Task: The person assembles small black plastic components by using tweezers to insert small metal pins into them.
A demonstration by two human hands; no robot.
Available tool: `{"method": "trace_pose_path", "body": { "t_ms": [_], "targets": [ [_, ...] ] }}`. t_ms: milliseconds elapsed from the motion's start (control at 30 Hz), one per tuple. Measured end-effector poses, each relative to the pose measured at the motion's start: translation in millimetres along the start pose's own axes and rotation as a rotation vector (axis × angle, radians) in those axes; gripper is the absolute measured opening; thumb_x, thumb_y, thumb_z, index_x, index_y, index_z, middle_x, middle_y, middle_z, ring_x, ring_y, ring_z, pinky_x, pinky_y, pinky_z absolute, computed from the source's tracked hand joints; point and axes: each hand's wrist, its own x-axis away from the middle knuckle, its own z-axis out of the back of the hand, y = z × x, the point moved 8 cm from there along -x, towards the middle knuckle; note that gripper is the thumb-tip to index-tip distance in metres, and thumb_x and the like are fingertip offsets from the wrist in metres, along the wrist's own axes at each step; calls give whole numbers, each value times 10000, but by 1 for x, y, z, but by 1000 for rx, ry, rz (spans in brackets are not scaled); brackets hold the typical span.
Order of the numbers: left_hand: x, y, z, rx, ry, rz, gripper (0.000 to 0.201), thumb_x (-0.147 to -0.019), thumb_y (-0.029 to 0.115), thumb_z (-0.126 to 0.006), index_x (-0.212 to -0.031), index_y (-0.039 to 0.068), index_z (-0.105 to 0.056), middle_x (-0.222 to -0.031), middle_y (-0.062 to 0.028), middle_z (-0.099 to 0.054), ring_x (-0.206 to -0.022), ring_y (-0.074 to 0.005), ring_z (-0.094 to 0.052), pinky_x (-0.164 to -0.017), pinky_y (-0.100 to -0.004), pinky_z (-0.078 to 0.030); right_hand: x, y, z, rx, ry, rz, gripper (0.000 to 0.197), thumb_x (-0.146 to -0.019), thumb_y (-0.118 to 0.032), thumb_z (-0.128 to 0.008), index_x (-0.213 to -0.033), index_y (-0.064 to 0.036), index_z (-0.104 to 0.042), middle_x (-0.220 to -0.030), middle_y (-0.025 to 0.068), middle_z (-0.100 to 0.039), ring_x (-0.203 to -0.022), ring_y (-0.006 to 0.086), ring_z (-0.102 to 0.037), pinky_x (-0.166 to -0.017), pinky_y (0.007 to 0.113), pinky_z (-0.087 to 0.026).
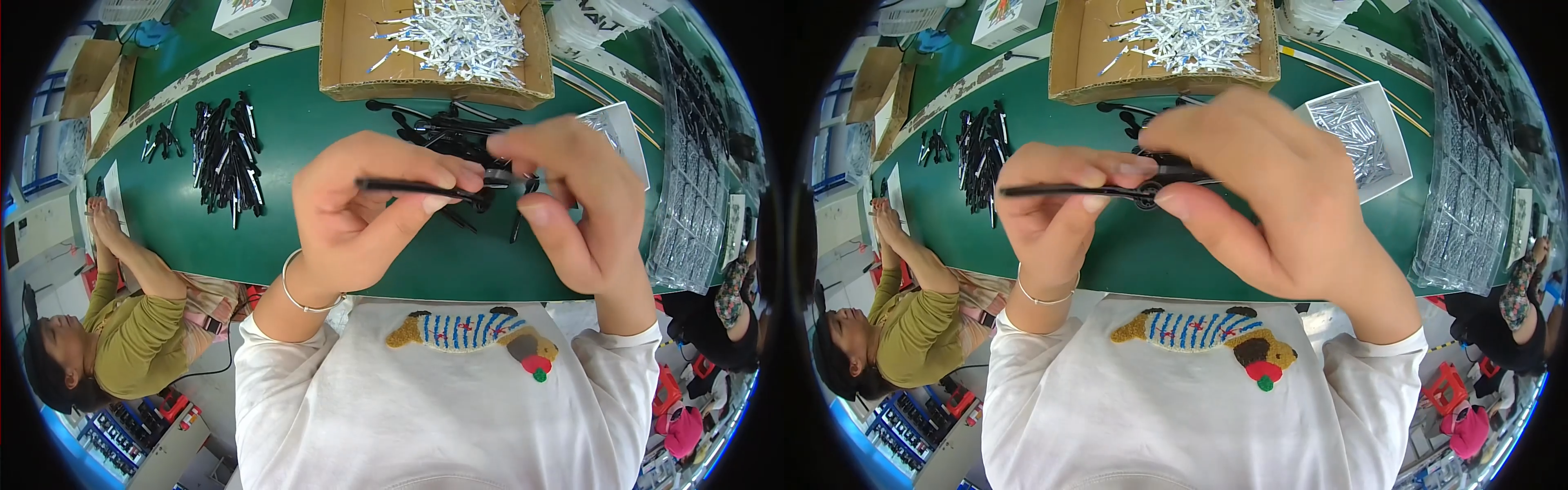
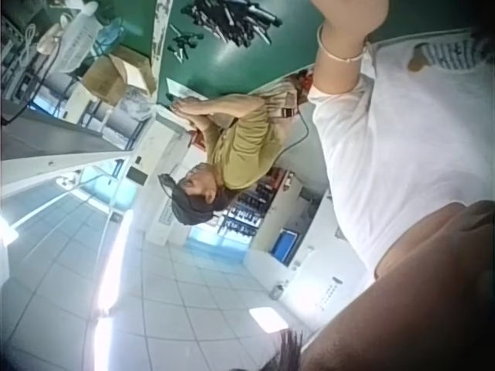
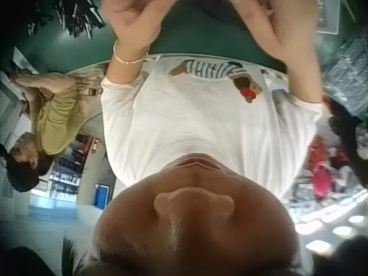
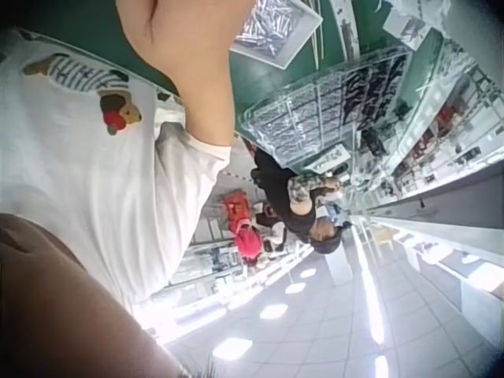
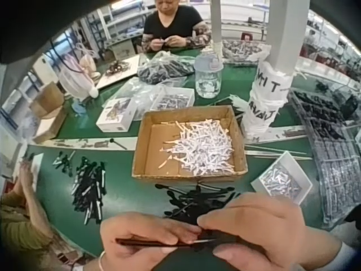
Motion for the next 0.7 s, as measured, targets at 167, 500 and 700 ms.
{"method": "trace_pose_path", "body": {
  "t_ms": [167, 500, 700],
  "targets": [
    [6, 17, -1, -178, -35, -225, 172, -807, -127, -549, -977, -100, -530, -984, -259, -628, -940, -296, -645, -794, -319, -532, 10, -13, -7, 203, -139, 43, 154, -719, -54, -613, -852, 23, -623, -748, 116, -627, -598, 250, -582, -515, 321, -451],
    [7, 21, -2, -342, 23, -220, 175, -751, -116, -621, -918, -68, -610, -911, -202, -667, -833, -254, -678, -700, -277, -545, 5, -32, -6, 444, -9, 272, 240, -610, -68, -688, -829, 8, -624, -667, 83, -564, -493, 200, -491, -414, 290, -366],
    [9, 23, -7, -390, 18, -220, 150, -736, -97, -635, -875, -37, -639, -854, -170, -684, -765, -250, -687, -658, -283, -549, 6, -38, -7, 413, -54, 382, 248, -582, -82, -700, -788, 15, -602, -643, 62, -533, -482, 168, -464, -382, 275, -322]
  ]
}}
